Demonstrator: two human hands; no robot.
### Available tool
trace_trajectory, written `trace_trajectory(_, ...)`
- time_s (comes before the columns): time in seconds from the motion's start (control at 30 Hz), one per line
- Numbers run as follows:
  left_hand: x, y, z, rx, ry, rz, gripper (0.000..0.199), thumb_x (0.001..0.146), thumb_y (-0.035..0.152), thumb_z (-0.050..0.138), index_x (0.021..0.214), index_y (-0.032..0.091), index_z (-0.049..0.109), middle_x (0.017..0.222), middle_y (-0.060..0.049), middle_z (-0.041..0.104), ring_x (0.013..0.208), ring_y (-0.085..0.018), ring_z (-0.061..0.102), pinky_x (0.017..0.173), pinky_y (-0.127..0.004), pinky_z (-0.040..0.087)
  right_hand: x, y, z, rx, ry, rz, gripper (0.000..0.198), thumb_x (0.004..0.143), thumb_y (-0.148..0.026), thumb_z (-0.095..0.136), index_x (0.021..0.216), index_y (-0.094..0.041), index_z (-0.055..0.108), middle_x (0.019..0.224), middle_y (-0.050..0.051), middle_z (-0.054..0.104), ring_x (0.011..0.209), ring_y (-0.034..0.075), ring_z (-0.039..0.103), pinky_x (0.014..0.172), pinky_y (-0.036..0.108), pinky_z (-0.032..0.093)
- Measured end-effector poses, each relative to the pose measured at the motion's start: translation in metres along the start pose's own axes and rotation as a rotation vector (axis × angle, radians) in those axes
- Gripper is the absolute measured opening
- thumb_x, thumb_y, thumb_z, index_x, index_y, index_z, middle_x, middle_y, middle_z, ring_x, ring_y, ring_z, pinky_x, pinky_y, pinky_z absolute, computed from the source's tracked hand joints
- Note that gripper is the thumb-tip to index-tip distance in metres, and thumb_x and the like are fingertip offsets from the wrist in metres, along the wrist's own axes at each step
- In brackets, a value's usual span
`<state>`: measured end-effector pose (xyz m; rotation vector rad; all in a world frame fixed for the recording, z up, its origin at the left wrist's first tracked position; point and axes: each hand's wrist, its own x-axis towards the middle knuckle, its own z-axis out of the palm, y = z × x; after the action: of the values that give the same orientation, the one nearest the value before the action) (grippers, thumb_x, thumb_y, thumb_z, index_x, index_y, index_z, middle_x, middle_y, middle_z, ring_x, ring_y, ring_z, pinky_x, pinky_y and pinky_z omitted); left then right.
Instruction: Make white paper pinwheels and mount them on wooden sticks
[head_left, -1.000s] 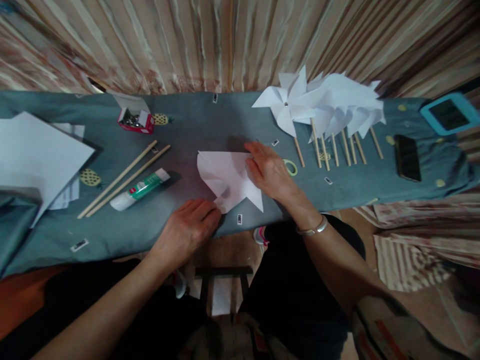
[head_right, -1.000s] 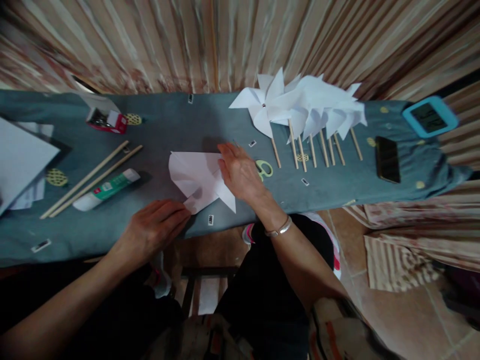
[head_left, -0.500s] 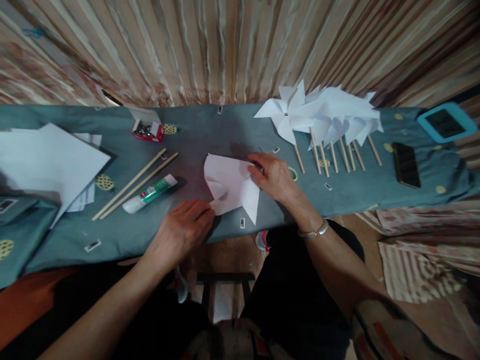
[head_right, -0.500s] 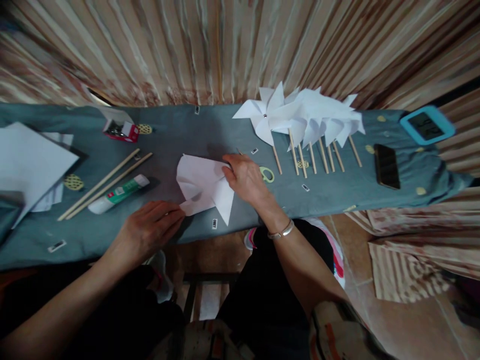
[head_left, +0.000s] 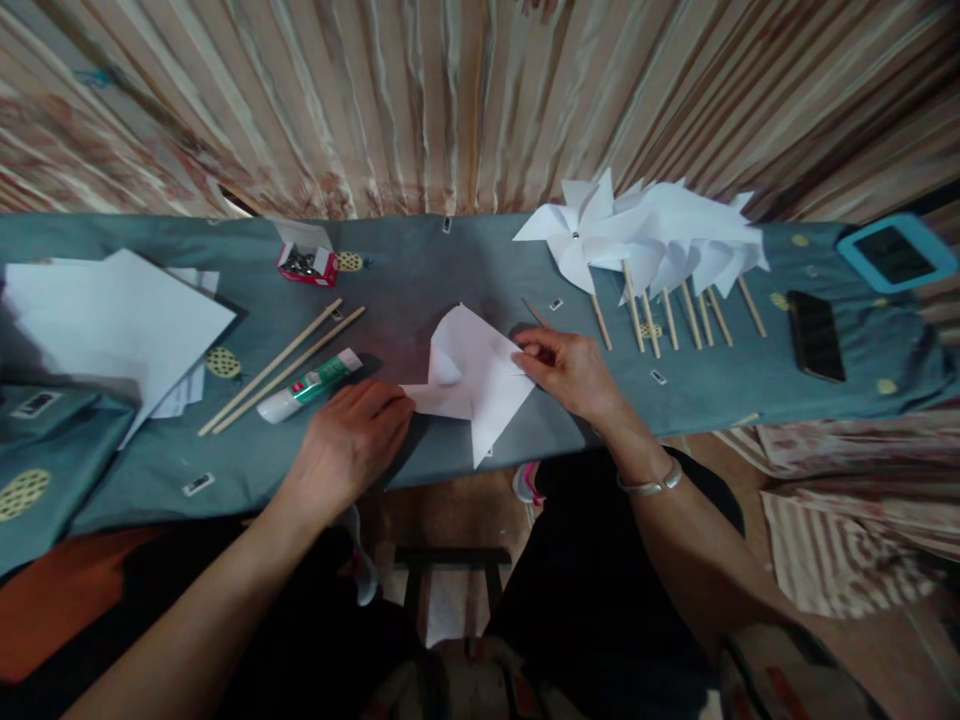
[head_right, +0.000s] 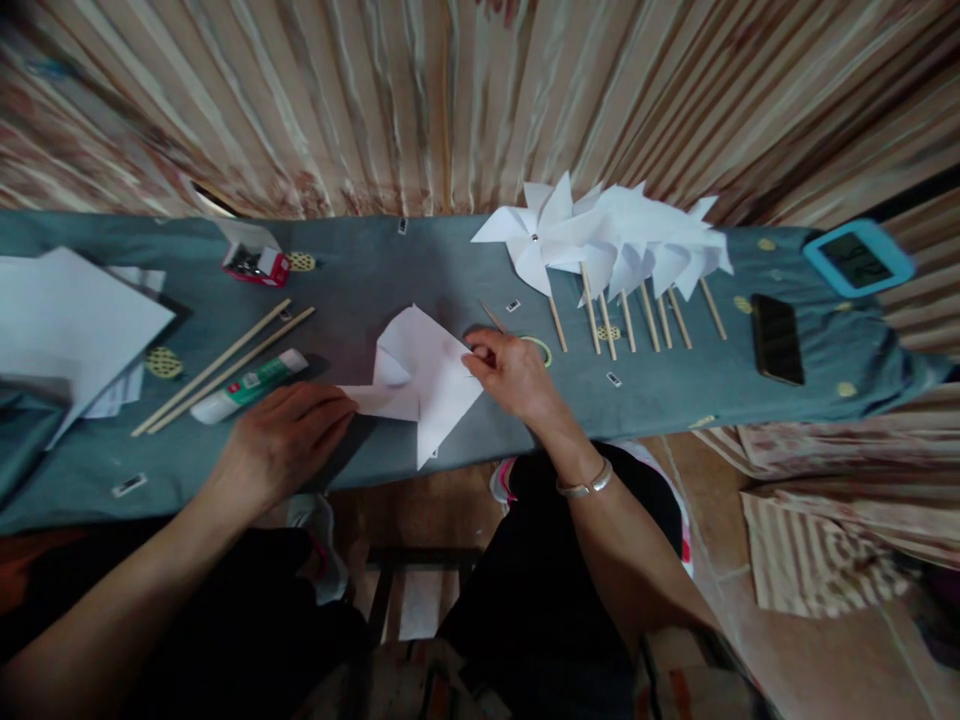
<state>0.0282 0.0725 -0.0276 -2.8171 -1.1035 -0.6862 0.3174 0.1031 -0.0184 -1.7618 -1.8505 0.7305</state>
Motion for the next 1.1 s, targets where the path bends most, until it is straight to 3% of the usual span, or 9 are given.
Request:
trace_trajectory(0.2,0.006,0.001,-0.007,-0.022,0.042,-0.046,0.025,0.093,0.008,0.049,0.112,0.013,0.064,0.105,-0.012,0.069,0.091,-0.023,0.066,0.078,-0.039,0.058,-0.013,0.003,-0.001,0.006,-0.015,0.021,0.027,0.083,-0.026,0.062,0.107,-0.016,0.071,0.073,0.0,0.071,0.06,0.013,0.06,0.065,0.027,0.047)
trace_trajectory(0.3,0.007,0.011,-0.007,-0.062,0.072,0.0,0.027,0.091,0.005,0.05,0.115,0.013,0.061,0.107,-0.012,0.069,0.093,-0.023,0.064,0.081,-0.039,0.059,-0.019,0.002,0.0,0.0,-0.024,0.054,0.026,0.082,-0.024,0.063,0.106,-0.016,0.071,0.071,0.0,0.07,0.059,0.013,0.06,0.064,0.027,0.047)
trace_trajectory(0.57,0.006,0.047,0.006,-0.126,0.046,0.154,0.017,0.092,0.015,0.06,0.109,0.013,0.064,0.103,-0.011,0.072,0.092,-0.024,0.065,0.079,-0.037,0.056,-0.027,-0.002,0.018,0.162,-0.025,0.176,0.023,0.083,-0.025,0.063,0.104,-0.016,0.068,0.069,-0.001,0.07,0.059,0.013,0.062,0.06,0.024,0.047)
trace_trajectory(0.7,0.008,0.048,0.008,-0.111,0.04,0.174,0.015,0.091,0.016,0.06,0.105,0.011,0.065,0.1,-0.012,0.073,0.09,-0.026,0.065,0.078,-0.039,0.054,-0.03,-0.01,0.023,0.161,-0.035,0.199,0.02,0.084,-0.024,0.063,0.102,-0.018,0.069,0.073,0.0,0.073,0.063,0.014,0.066,0.062,0.024,0.048)
trace_trajectory(0.93,0.005,0.044,0.013,-0.088,0.039,0.197,0.014,0.093,0.013,0.054,0.101,0.015,0.066,0.096,-0.009,0.074,0.084,-0.023,0.066,0.075,-0.036,0.054,-0.042,-0.026,0.008,-0.076,-0.116,0.187,0.019,0.084,-0.024,0.065,0.102,-0.018,0.072,0.077,0.003,0.075,0.066,0.016,0.068,0.063,0.025,0.048)
trace_trajectory(1.1,0.006,0.045,0.013,-0.098,0.06,0.186,0.015,0.095,0.017,0.052,0.099,0.017,0.066,0.095,-0.009,0.073,0.085,-0.024,0.066,0.074,-0.036,0.054,-0.044,-0.028,0.009,-0.038,-0.117,0.214,0.022,0.083,-0.022,0.066,0.105,-0.019,0.071,0.074,0.0,0.074,0.062,0.014,0.067,0.062,0.024,0.049)
